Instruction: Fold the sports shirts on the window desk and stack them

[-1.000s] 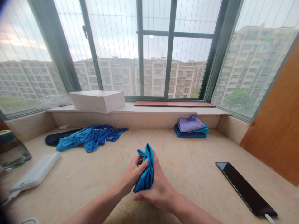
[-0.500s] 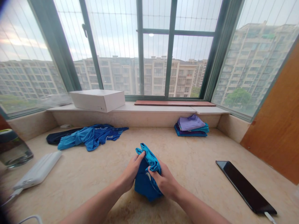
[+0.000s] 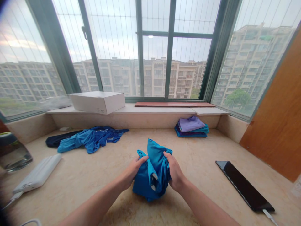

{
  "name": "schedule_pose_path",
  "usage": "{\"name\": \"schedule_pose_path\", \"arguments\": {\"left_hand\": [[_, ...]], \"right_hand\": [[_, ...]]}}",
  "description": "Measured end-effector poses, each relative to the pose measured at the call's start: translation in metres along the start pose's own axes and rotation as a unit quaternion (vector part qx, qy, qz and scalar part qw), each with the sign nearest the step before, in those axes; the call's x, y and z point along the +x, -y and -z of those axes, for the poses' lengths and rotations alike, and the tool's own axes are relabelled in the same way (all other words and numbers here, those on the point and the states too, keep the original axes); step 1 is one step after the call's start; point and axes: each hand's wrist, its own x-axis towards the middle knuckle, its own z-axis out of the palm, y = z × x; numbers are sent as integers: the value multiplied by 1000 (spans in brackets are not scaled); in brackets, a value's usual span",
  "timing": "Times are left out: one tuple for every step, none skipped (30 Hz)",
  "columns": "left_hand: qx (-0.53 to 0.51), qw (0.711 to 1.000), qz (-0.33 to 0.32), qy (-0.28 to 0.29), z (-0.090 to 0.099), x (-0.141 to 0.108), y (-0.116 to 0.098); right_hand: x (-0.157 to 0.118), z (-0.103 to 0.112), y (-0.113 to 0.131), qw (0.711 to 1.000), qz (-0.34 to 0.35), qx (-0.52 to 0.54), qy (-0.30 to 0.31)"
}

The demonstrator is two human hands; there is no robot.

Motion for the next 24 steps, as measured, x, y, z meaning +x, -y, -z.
{"name": "schedule_pose_path", "arguments": {"left_hand": [[27,1000,12,-7,1,1,1],[49,998,26,-6,2,3,3],[59,997,39,-1,3,4,5],[55,998,43,1,4,6,7],[42,998,43,5,3,7,10],[27,999,41,12,3,8,13],[13,999,38,23,2,9,16],[0,999,32,37,1,9,19],[-12,998,25,51,0,8,21],[-26,998,15,64,-1,8,23],[-40,996,6,74,-2,7,24],[-56,995,0,81,-2,6,24],[-73,993,-3,89,-2,5,24],[-88,991,-1,97,-2,4,23],[-103,989,3,104,-3,4,22],[-114,988,6,105,-3,3,21],[-120,988,4,95,-3,3,20],[-119,990,-1,78,-4,2,18],[-111,992,-8,51,-4,2,17],[-99,995,-13,22,-5,1,16],[-85,996,-15,-5,-5,1,16],[-75,997,-13,-24,-6,1,15],[-70,997,-9,-35,-6,1,15],[-72,997,-5,-40,-6,1,14]], "right_hand": [[2,2,1,1000,-3,7,-15],[4,5,1,999,0,9,-37],[6,7,1,998,13,3,-64],[7,9,1,995,37,-12,-94],[8,11,0,990,71,-40,-117],[8,13,-2,983,112,-81,-120],[6,14,-3,973,155,-137,-97],[4,14,-6,958,194,-206,-48],[2,14,-8,931,228,-283,16],[-1,14,-10,894,256,-359,80],[-4,13,-13,849,278,-429,132],[-6,13,-14,804,299,-488,165],[-7,12,-15,763,317,-534,179],[-9,11,-16,730,334,-568,182],[-10,9,-16,704,350,-591,181],[-11,7,-15,683,364,-607,180],[-12,5,-14,666,378,-617,183],[-13,3,-13,653,388,-622,190],[-15,0,-12,644,395,-622,205],[-17,-2,-11,640,396,-619,226],[-19,-4,-10,641,393,-610,251],[-20,-5,-9,646,387,-597,276],[-21,-5,-9,656,381,-579,299],[-21,-4,-9,672,378,-553,316]]}}
